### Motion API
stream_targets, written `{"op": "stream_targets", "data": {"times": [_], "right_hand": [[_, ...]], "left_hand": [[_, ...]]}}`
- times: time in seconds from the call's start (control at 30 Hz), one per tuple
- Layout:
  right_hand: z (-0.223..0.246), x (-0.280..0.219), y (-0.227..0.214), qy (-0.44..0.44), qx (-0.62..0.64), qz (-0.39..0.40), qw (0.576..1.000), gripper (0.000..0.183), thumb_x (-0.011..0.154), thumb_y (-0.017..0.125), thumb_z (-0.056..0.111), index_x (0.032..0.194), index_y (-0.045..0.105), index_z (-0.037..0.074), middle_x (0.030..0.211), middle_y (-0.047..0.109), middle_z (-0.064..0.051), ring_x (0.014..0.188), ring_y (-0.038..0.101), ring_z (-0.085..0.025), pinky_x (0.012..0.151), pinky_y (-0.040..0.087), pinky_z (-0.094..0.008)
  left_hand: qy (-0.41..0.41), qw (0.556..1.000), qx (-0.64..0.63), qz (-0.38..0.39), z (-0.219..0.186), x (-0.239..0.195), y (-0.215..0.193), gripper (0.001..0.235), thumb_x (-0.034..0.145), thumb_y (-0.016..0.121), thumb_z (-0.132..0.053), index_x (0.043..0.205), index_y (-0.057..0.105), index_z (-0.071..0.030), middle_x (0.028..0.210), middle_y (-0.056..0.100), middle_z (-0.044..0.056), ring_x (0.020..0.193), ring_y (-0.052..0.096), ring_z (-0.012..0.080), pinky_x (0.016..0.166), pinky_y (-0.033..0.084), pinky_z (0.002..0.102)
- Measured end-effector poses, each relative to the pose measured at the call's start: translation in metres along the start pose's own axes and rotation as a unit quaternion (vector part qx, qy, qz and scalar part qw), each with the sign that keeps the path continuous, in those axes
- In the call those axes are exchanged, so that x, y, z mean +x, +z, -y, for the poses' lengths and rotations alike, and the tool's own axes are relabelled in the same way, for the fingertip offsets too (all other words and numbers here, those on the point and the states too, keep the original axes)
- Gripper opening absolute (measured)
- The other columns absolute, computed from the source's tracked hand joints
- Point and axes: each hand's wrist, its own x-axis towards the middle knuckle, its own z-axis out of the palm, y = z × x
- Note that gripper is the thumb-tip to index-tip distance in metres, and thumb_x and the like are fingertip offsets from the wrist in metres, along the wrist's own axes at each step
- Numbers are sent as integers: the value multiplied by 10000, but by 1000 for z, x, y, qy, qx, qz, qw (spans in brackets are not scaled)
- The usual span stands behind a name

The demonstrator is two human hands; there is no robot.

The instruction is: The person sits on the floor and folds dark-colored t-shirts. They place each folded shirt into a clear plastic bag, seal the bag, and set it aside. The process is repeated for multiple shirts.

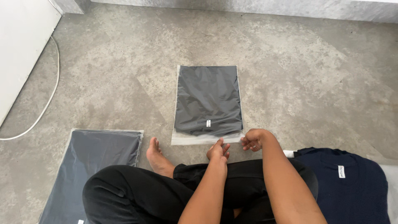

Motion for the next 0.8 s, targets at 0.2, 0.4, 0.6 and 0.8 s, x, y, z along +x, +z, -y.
{"op": "stream_targets", "data": {"times": [0.2, 0.4, 0.6, 0.8], "right_hand": [[-1, 3, -2, 2, 4, 4, 1000, 187, 916, 493, 153, 859, 595, 7, 755, 573, -52, 731, 673, -216, 437, 446, -235], [-3, 11, -5, 8, 13, -8, 1000, 191, 922, 479, 149, 856, 589, 7, 738, 577, -50, 730, 674, -219, 440, 445, -246], [-9, 33, -13, 13, 16, -16, 1000, 209, 911, 508, 179, 824, 602, 14, 713, 590, -50, 721, 679, -218, 444, 457, -254], [-8, 24, -11, 10, 16, -21, 1000, 209, 903, 523, 177, 807, 603, 9, 702, 588, -58, 716, 681, -232, 445, 471, -276]], "left_hand": [[-5, 999, -30, -11, -1, 8, -7, 353, 759, 713, -189, 1042, 526, -92, 989, 570, 20, 679, 703, 230, 519, 441, 351], [-6, 1000, -30, -5, -5, 6, -10, 335, 774, 706, -221, 1033, 530, -100, 984, 566, 2, 692, 701, 218, 531, 438, 343], [6, 999, -31, -16, -8, 10, -14, 353, 757, 726, -213, 1030, 527, -109, 968, 584, 4, 665, 702, 213, 519, 433, 345], [20, 997, -51, -48, -11, 11, -22, 356, 768, 714, -216, 1045, 515, -114, 990, 589, -2, 664, 701, 203, 520, 425, 341]]}}
